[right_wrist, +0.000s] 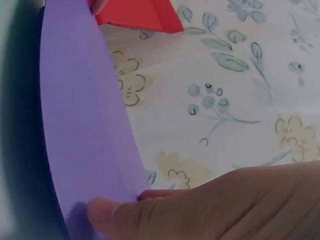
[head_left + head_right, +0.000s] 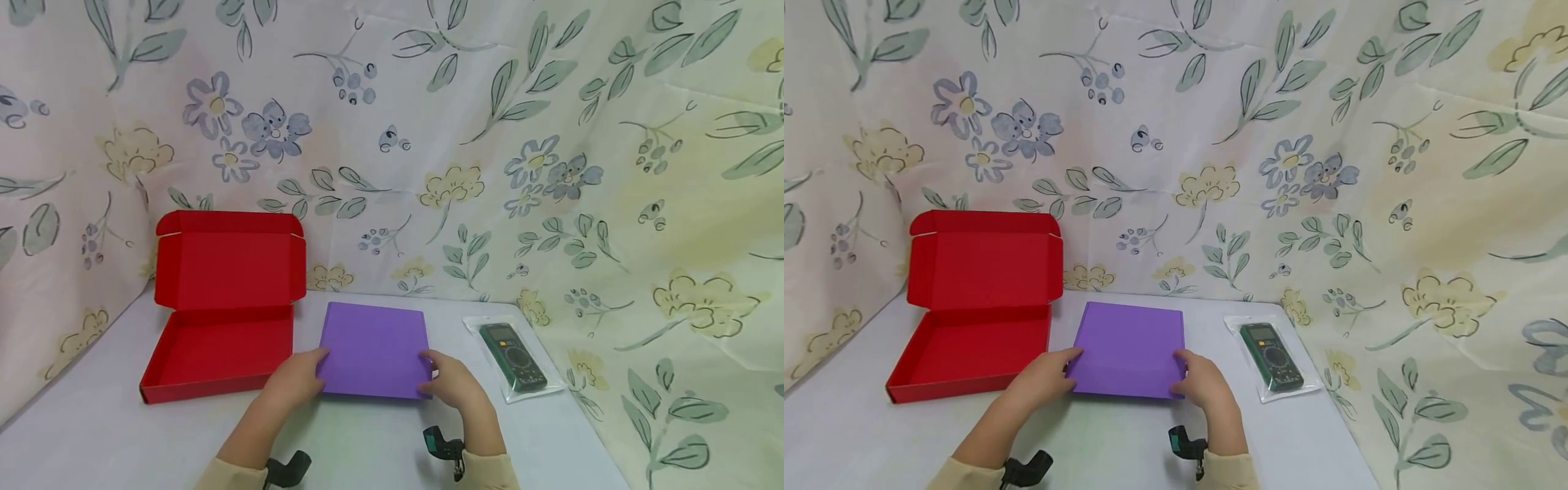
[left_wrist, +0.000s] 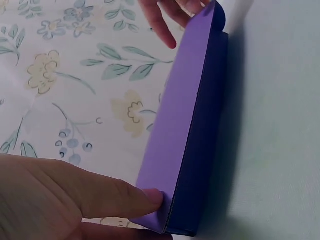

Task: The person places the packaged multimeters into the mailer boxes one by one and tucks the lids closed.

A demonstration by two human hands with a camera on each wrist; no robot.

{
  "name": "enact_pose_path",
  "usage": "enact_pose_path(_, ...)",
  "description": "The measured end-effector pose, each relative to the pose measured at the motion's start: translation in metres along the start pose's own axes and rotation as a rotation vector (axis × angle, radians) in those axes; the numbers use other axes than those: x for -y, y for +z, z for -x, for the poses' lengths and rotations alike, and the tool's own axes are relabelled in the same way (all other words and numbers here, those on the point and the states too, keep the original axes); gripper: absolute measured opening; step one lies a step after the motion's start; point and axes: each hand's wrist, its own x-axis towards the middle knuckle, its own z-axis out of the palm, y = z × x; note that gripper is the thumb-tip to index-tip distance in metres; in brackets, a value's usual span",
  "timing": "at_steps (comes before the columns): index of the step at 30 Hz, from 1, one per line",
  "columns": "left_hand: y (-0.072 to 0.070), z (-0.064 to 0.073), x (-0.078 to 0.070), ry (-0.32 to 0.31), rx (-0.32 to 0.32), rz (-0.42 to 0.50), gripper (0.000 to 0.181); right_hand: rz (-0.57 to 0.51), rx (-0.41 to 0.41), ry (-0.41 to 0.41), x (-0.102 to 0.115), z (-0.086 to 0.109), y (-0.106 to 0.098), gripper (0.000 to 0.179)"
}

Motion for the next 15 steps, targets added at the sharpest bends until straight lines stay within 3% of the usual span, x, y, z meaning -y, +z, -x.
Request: enact_pose_path(15, 0.007, -0.008, 0.010, 0.090, -0.077, -0.089, 0.050, 0.099, -0.113, -0.016, -0.002, -0.012, 0.015, 0.051)
